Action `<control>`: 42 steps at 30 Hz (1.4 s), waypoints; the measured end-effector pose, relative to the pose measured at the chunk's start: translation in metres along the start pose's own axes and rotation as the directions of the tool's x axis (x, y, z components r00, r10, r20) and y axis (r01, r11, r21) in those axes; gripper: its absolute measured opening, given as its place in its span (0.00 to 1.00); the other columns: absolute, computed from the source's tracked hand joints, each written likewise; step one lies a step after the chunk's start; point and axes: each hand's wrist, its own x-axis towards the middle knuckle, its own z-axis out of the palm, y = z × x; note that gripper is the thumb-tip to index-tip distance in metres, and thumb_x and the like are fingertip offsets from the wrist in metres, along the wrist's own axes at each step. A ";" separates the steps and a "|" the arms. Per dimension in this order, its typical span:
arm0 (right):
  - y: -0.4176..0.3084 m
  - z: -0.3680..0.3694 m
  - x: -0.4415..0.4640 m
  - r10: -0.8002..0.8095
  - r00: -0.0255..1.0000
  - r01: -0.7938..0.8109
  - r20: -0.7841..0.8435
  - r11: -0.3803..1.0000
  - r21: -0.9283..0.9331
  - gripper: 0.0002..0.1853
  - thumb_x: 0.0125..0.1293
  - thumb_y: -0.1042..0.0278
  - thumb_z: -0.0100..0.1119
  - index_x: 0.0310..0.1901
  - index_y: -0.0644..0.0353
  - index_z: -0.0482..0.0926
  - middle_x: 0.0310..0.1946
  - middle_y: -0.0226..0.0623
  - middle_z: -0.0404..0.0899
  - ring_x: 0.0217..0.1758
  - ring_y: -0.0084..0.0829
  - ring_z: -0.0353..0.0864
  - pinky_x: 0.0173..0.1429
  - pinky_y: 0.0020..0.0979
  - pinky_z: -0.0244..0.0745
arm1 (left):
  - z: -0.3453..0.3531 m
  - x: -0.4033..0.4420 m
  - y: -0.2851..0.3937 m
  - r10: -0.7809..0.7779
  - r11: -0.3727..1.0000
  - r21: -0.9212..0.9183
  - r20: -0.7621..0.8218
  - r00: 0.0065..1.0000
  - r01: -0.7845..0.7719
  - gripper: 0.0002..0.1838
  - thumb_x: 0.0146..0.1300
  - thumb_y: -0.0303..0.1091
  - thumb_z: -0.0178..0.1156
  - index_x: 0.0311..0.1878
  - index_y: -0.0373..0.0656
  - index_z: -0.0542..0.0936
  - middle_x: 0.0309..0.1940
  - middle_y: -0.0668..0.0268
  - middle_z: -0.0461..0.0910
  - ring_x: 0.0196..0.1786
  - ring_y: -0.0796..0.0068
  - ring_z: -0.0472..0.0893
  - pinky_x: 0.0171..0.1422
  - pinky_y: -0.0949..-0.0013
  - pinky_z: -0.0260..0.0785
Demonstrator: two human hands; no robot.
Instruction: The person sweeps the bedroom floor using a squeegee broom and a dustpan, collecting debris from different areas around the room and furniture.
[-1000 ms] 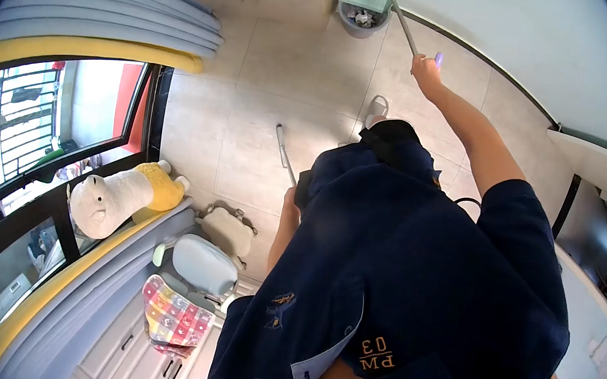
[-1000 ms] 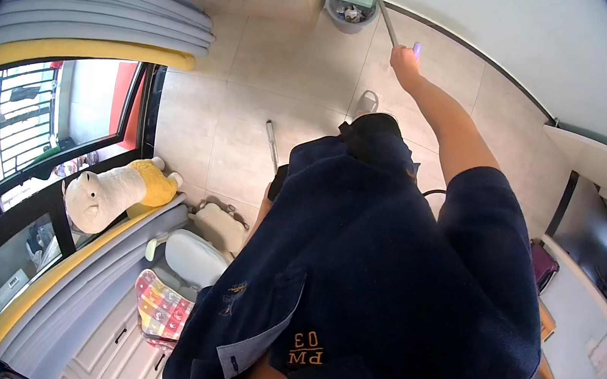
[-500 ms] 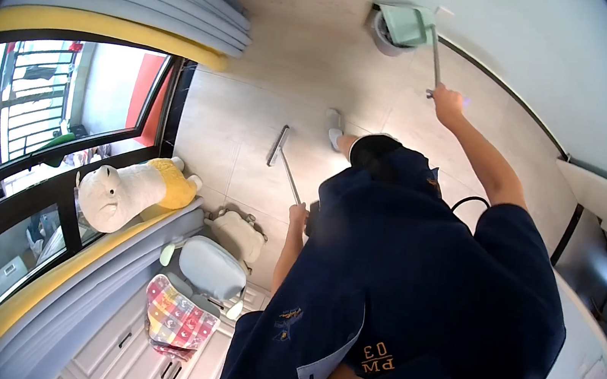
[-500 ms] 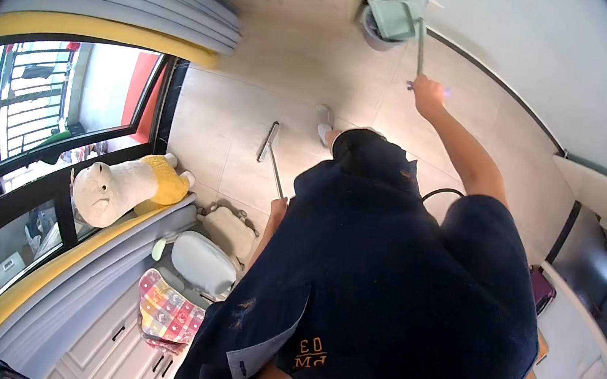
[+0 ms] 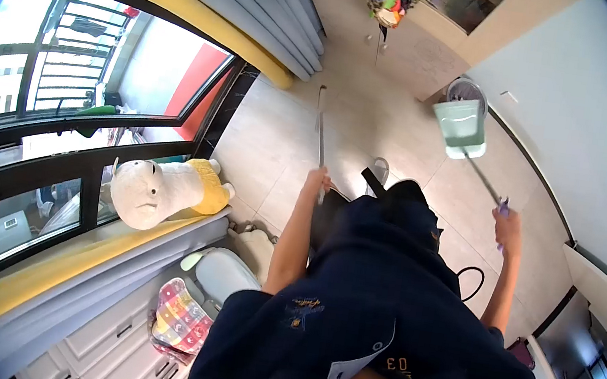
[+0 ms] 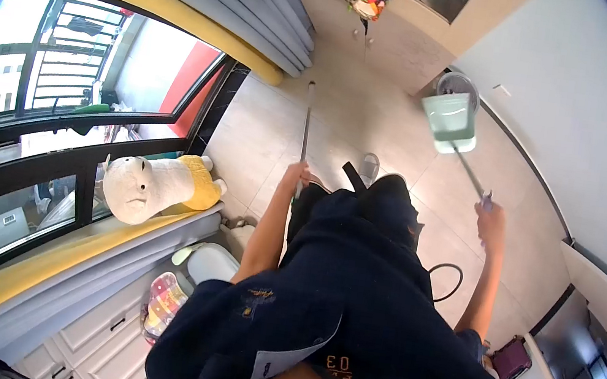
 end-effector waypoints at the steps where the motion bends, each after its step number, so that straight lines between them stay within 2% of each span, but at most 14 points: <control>1: -0.005 0.006 -0.009 -0.045 0.999 0.045 -0.005 0.997 -0.065 0.14 0.60 0.60 0.54 0.21 0.58 0.69 0.09 0.24 0.61 0.08 0.19 0.61 0.11 0.26 0.54 | 0.003 0.012 0.022 0.017 0.998 -0.058 0.104 0.994 -0.011 0.12 0.62 0.38 0.51 0.27 0.42 0.67 0.14 0.69 0.62 0.14 0.78 0.63 0.15 0.73 0.55; 5: -0.046 0.062 -0.026 0.101 0.989 -0.112 0.111 0.989 0.097 0.14 0.58 0.61 0.56 0.21 0.57 0.68 0.09 0.25 0.62 0.08 0.19 0.59 0.12 0.25 0.52 | 0.014 0.053 0.117 -0.018 0.994 -0.098 0.298 0.954 0.049 0.14 0.62 0.38 0.50 0.24 0.44 0.64 0.14 0.70 0.62 0.13 0.80 0.62 0.14 0.75 0.54; 7: -0.073 0.104 -0.018 0.078 0.985 -0.100 0.153 0.985 0.140 0.15 0.57 0.62 0.57 0.18 0.57 0.67 0.08 0.25 0.62 0.08 0.19 0.59 0.11 0.26 0.52 | 0.016 0.054 0.164 0.156 0.988 -0.035 0.268 0.951 -0.152 0.12 0.62 0.36 0.49 0.23 0.46 0.63 0.14 0.71 0.62 0.12 0.81 0.61 0.14 0.77 0.52; 9: -0.072 0.164 0.016 -0.172 0.965 0.155 0.200 0.983 0.095 0.16 0.56 0.63 0.58 0.16 0.57 0.66 0.08 0.26 0.62 0.07 0.20 0.60 0.11 0.27 0.52 | 0.007 0.059 0.215 0.145 0.989 0.006 0.232 0.962 -0.150 0.11 0.61 0.33 0.48 0.22 0.46 0.63 0.14 0.71 0.62 0.12 0.81 0.61 0.14 0.77 0.52; 11: -0.122 0.217 0.032 -0.001 0.971 -0.032 0.240 0.990 0.135 0.17 0.55 0.63 0.58 0.14 0.57 0.66 0.07 0.28 0.62 0.07 0.23 0.61 0.12 0.28 0.54 | -0.028 0.073 0.256 0.175 0.984 -0.060 0.271 0.947 -0.165 0.10 0.61 0.32 0.47 0.24 0.46 0.64 0.13 0.71 0.61 0.12 0.82 0.60 0.14 0.76 0.51; 12: -0.124 0.252 0.057 -0.068 0.968 0.051 0.240 0.996 0.080 0.17 0.54 0.64 0.58 0.14 0.57 0.66 0.07 0.29 0.62 0.07 0.24 0.62 0.11 0.29 0.54 | -0.049 0.079 0.278 0.174 0.985 -0.058 0.280 0.944 -0.164 0.10 0.61 0.32 0.47 0.24 0.46 0.64 0.13 0.71 0.61 0.12 0.82 0.60 0.14 0.76 0.51; 14: -0.152 0.303 0.095 -0.014 0.976 0.000 0.215 0.998 0.065 0.16 0.54 0.64 0.59 0.14 0.59 0.67 0.06 0.31 0.62 0.06 0.26 0.62 0.11 0.30 0.55 | -0.083 0.089 0.306 0.101 0.961 -0.277 0.420 0.902 0.022 0.04 0.62 0.32 0.50 0.35 0.44 0.66 0.14 0.75 0.57 0.13 0.85 0.57 0.13 0.79 0.49; 17: -0.209 0.364 0.142 0.162 0.955 -0.217 0.248 0.952 0.214 0.17 0.53 0.61 0.62 0.16 0.61 0.69 0.06 0.32 0.63 0.05 0.27 0.62 0.11 0.31 0.57 | -0.127 0.071 0.329 0.092 0.951 -0.306 0.427 0.900 0.048 0.05 0.62 0.32 0.51 0.36 0.42 0.66 0.14 0.75 0.56 0.13 0.86 0.56 0.13 0.81 0.49; 22: -0.294 0.416 0.184 0.216 0.968 -0.239 0.131 0.951 0.195 0.19 0.53 0.56 0.63 0.17 0.61 0.71 0.09 0.32 0.65 0.07 0.27 0.62 0.11 0.31 0.58 | -0.207 0.040 0.342 0.014 0.936 -0.327 0.411 0.912 0.133 0.11 0.66 0.39 0.50 0.42 0.41 0.65 0.14 0.76 0.56 0.12 0.86 0.56 0.13 0.80 0.48; 28: -0.337 0.420 0.208 0.190 0.939 -0.185 -0.287 0.982 0.046 0.23 0.49 0.47 0.64 0.17 0.60 0.71 0.10 0.33 0.68 0.12 0.28 0.69 0.15 0.32 0.63 | -0.269 -0.009 0.334 -0.105 0.939 -0.264 0.387 0.916 0.219 0.13 0.69 0.40 0.46 0.48 0.40 0.66 0.16 0.74 0.58 0.13 0.86 0.58 0.13 0.81 0.49; 31: -0.304 0.433 0.255 0.215 0.956 -0.188 -0.197 0.971 0.145 0.22 0.50 0.48 0.63 0.19 0.62 0.73 0.12 0.35 0.70 0.13 0.30 0.70 0.16 0.33 0.65 | -0.290 -0.042 0.319 -0.082 0.928 -0.320 0.321 0.943 0.189 0.12 0.69 0.36 0.47 0.45 0.37 0.66 0.18 0.75 0.58 0.15 0.86 0.57 0.14 0.81 0.51; 33: -0.310 0.436 0.253 0.190 0.970 -0.160 -0.149 0.968 0.192 0.21 0.53 0.50 0.60 0.20 0.62 0.72 0.13 0.37 0.71 0.12 0.29 0.70 0.15 0.34 0.65 | -0.295 -0.076 0.324 -0.013 0.580 -0.743 0.401 0.916 0.333 0.13 0.70 0.36 0.45 0.47 0.34 0.66 0.19 0.74 0.58 0.15 0.87 0.58 0.14 0.81 0.53; 40: -0.285 0.453 0.269 0.246 0.962 -0.274 0.122 0.889 0.367 0.15 0.62 0.60 0.53 0.26 0.66 0.72 0.17 0.36 0.72 0.14 0.28 0.72 0.16 0.29 0.67 | -0.329 -0.075 0.294 0.106 0.359 -0.889 0.342 0.934 0.285 0.17 0.71 0.36 0.43 0.51 0.28 0.65 0.23 0.69 0.61 0.16 0.84 0.62 0.14 0.79 0.56; 42: -0.252 0.466 0.289 0.056 0.987 -0.106 0.152 0.931 0.349 0.14 0.62 0.61 0.52 0.29 0.66 0.73 0.18 0.36 0.73 0.15 0.28 0.72 0.18 0.29 0.69 | -0.327 -0.077 0.296 0.186 0.265 -0.919 0.345 0.920 0.291 0.18 0.71 0.36 0.42 0.51 0.27 0.65 0.24 0.68 0.63 0.16 0.83 0.62 0.15 0.79 0.57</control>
